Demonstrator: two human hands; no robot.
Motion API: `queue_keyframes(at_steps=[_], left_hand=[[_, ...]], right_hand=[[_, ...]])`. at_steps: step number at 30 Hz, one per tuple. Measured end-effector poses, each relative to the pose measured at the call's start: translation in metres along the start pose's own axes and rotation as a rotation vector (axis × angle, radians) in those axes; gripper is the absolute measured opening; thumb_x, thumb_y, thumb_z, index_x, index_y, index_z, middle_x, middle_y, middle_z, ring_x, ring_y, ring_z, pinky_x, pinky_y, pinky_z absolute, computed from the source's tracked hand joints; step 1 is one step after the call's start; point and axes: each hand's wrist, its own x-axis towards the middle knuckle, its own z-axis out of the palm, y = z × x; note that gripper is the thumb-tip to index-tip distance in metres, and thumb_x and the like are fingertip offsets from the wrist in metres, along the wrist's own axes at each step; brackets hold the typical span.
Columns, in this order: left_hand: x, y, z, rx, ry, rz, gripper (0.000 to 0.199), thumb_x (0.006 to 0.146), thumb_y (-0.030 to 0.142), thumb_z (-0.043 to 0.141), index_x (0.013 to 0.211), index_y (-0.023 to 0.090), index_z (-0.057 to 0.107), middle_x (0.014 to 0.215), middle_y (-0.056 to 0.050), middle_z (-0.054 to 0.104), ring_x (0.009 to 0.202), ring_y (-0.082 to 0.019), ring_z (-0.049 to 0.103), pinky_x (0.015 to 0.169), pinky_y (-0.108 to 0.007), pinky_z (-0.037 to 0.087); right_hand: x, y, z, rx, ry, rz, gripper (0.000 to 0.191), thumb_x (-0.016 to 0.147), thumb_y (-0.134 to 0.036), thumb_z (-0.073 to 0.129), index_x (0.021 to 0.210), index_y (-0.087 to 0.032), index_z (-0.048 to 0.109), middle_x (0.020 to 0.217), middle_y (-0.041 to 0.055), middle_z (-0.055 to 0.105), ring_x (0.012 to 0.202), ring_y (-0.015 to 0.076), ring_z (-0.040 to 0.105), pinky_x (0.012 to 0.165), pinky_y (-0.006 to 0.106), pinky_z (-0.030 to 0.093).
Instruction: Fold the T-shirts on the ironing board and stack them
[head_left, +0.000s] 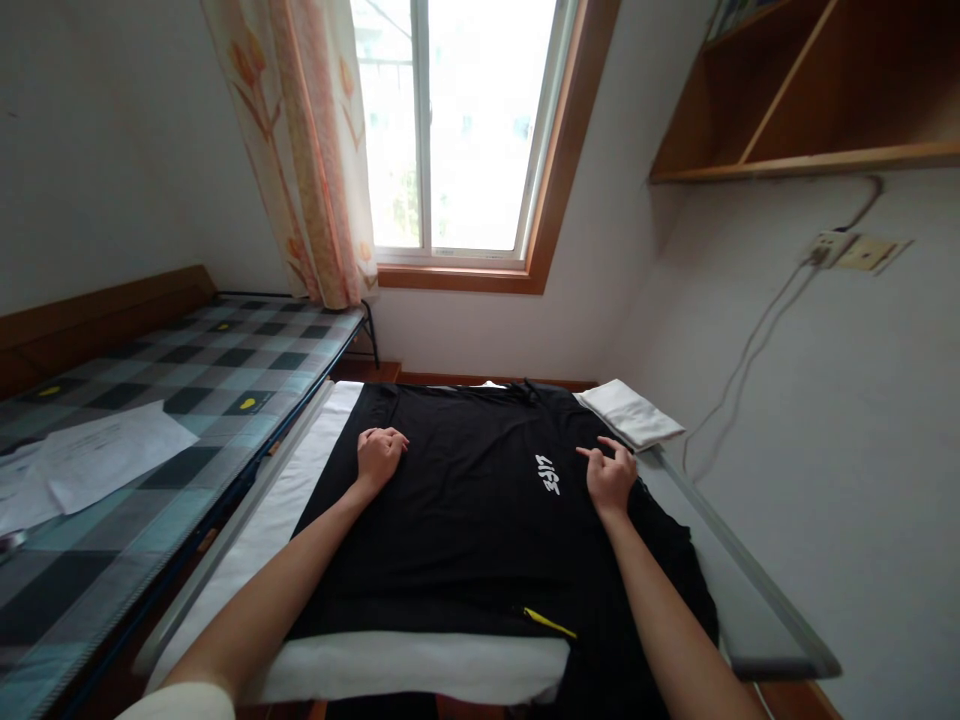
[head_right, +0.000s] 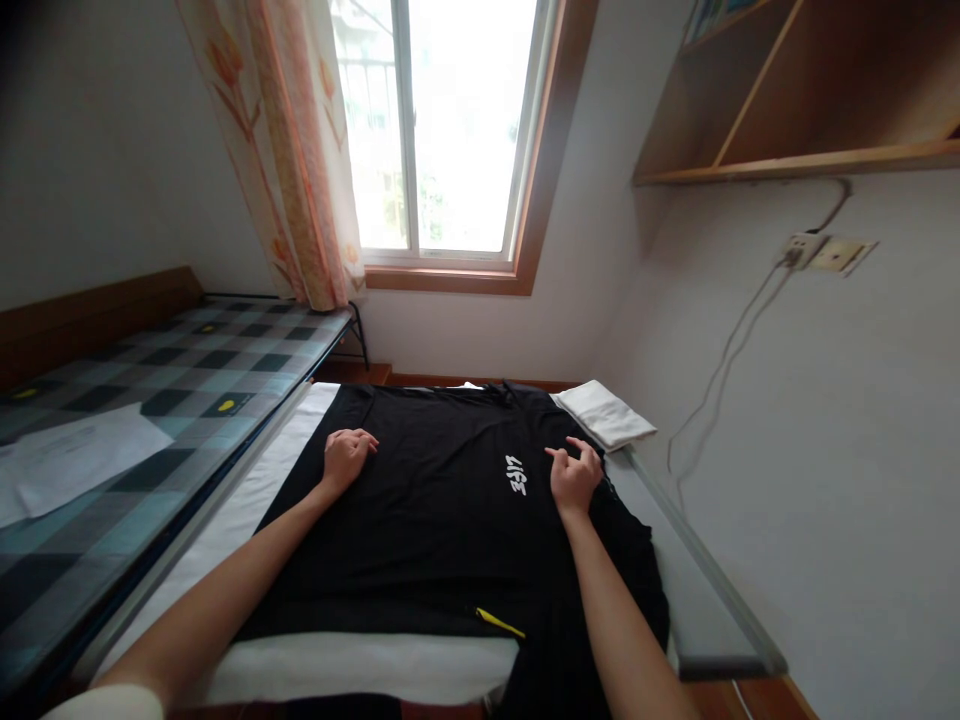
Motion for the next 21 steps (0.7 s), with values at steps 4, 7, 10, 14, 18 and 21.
queue_keyframes(at_steps=[4, 7, 10, 14, 18, 21], left_hand=[[0.001, 0.0, 0.001, -0.023, 0.089, -0.01, 0.037, 0.091, 0.037, 0.039, 0.086, 0.022, 0.072, 0.075, -0.002, 0.074, 0.082, -0.02, 0.067, 0.098, -0.037, 0.036], [0.001, -0.001, 0.002, -0.062, 0.095, -0.07, 0.034, 0.09, 0.037, 0.046, 0.11, 0.02, 0.067, 0.057, 0.002, 0.066, 0.066, -0.018, 0.066, 0.096, -0.036, 0.04], [0.001, -0.002, 0.002, -0.061, 0.07, -0.089, 0.033, 0.088, 0.027, 0.046, 0.112, 0.02, 0.067, 0.054, 0.003, 0.064, 0.062, -0.018, 0.066, 0.097, -0.036, 0.041], [0.001, -0.003, 0.001, -0.02, 0.095, -0.076, 0.039, 0.082, 0.016, 0.045, 0.113, 0.021, 0.067, 0.057, 0.002, 0.066, 0.073, -0.019, 0.067, 0.103, -0.037, 0.038], [0.0, -0.004, 0.0, -0.001, 0.129, -0.06, 0.05, 0.078, 0.01, 0.043, 0.123, 0.02, 0.062, 0.061, 0.002, 0.068, 0.083, -0.019, 0.068, 0.111, -0.036, 0.03], [-0.001, -0.003, 0.0, 0.025, 0.129, -0.037, 0.047, 0.082, 0.012, 0.042, 0.126, 0.019, 0.058, 0.055, 0.002, 0.066, 0.087, -0.02, 0.068, 0.111, -0.036, 0.031]], right_hand=[[0.0, 0.002, -0.001, 0.117, -0.15, 0.018, 0.055, 0.088, -0.039, 0.035, 0.121, -0.006, 0.063, 0.068, 0.0101, 0.071, 0.097, 0.0273, 0.063, 0.101, 0.045, 0.035], [0.0, 0.001, -0.001, 0.152, -0.151, 0.028, 0.059, 0.084, -0.03, 0.036, 0.133, -0.001, 0.053, 0.056, 0.0065, 0.068, 0.097, 0.0265, 0.065, 0.1, 0.042, 0.038], [-0.001, -0.003, -0.003, 0.079, -0.117, 0.034, 0.055, 0.077, -0.022, 0.035, 0.123, -0.005, 0.061, 0.053, 0.0048, 0.067, 0.101, 0.0253, 0.065, 0.108, 0.045, 0.028], [-0.004, -0.008, -0.008, -0.054, -0.013, -0.003, 0.049, 0.075, -0.018, 0.035, 0.11, -0.01, 0.068, 0.049, 0.0027, 0.065, 0.094, 0.0246, 0.066, 0.112, 0.047, 0.02], [-0.006, -0.009, -0.008, -0.082, 0.06, -0.044, 0.039, 0.081, -0.019, 0.033, 0.098, -0.015, 0.067, 0.063, 0.0056, 0.071, 0.093, 0.0238, 0.065, 0.112, 0.045, 0.02], [-0.005, -0.006, -0.003, -0.064, -0.031, -0.041, 0.038, 0.085, -0.025, 0.033, 0.102, -0.015, 0.065, 0.092, 0.0109, 0.075, 0.095, 0.0238, 0.064, 0.106, 0.043, 0.031]])
